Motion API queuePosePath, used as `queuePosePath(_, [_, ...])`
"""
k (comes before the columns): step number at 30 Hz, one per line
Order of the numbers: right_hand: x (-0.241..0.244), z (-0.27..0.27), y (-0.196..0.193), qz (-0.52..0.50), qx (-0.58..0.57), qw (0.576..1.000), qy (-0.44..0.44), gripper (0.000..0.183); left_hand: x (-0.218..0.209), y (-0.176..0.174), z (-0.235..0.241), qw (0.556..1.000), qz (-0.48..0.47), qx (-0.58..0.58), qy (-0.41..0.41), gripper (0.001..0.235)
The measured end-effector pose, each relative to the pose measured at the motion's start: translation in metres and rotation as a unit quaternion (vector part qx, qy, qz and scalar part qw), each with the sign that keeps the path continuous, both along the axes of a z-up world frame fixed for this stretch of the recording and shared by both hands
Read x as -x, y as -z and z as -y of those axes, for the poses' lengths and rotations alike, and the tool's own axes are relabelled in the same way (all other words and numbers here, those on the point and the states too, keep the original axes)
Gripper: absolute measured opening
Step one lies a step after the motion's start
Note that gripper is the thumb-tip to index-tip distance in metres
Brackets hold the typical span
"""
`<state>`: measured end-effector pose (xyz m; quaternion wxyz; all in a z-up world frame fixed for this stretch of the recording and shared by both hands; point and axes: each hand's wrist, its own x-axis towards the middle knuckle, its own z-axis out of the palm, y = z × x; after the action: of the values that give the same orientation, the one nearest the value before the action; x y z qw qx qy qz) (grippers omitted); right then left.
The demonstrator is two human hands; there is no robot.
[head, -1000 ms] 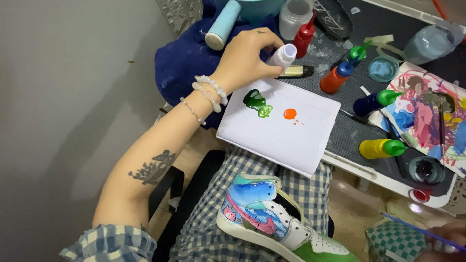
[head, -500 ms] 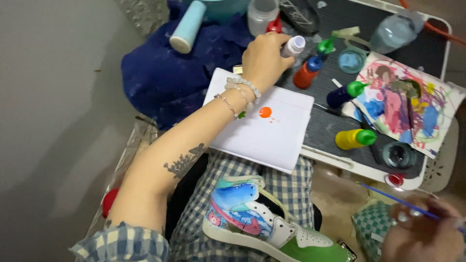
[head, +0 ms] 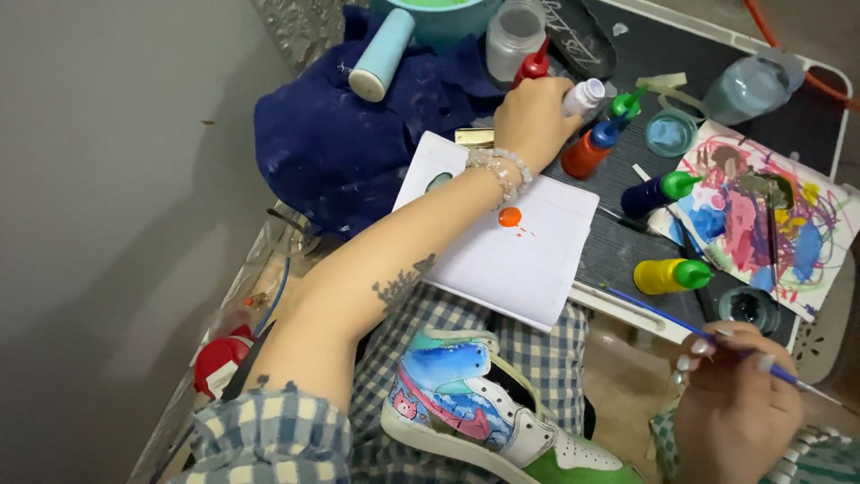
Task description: The person mixes green, orange, and white paint on a paper palette using a brush. They then apply the mixed green paint to the side of a white and green sneaker resting on their lap, adding details to an existing design.
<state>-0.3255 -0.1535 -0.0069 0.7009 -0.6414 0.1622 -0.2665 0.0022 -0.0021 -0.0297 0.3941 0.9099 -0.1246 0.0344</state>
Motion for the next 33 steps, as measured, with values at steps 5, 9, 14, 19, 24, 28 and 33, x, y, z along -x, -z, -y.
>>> queuePosePath(5, [-0.007,-0.006,-0.006,-0.001,-0.013,1.0,-0.011,0.021,-0.001,0.005,0.001,1.0,0.003,-0.005,-0.006,0.017])
queuePosePath(9, [-0.016,-0.011,-0.006,-0.007,-0.04,0.999,0.013,0.02,-0.007,0.009,0.0,0.999,-0.009,-0.044,-0.014,0.025])
queuePosePath(14, [-0.049,-0.024,0.0,0.019,0.06,0.994,-0.086,0.016,0.019,-0.029,-0.048,0.998,-0.042,-0.057,-0.002,0.023])
queuePosePath(19, [-0.106,-0.059,0.002,0.031,0.246,0.954,-0.168,0.017,0.103,-0.06,-0.141,0.986,0.144,0.082,0.008,0.043])
queuePosePath(24, [-0.148,-0.079,0.003,0.087,0.342,0.915,-0.194,0.011,0.192,-0.037,-0.221,0.964,0.175,0.177,-0.091,0.02])
queuePosePath(28, [-0.154,-0.08,0.005,0.06,0.376,0.903,-0.2,0.011,0.217,0.047,-0.25,0.969,0.13,0.16,-0.137,0.014])
queuePosePath(33, [-0.157,-0.076,0.01,0.062,0.36,0.91,-0.199,0.016,0.218,0.083,-0.253,0.965,0.025,0.231,-0.119,0.007])
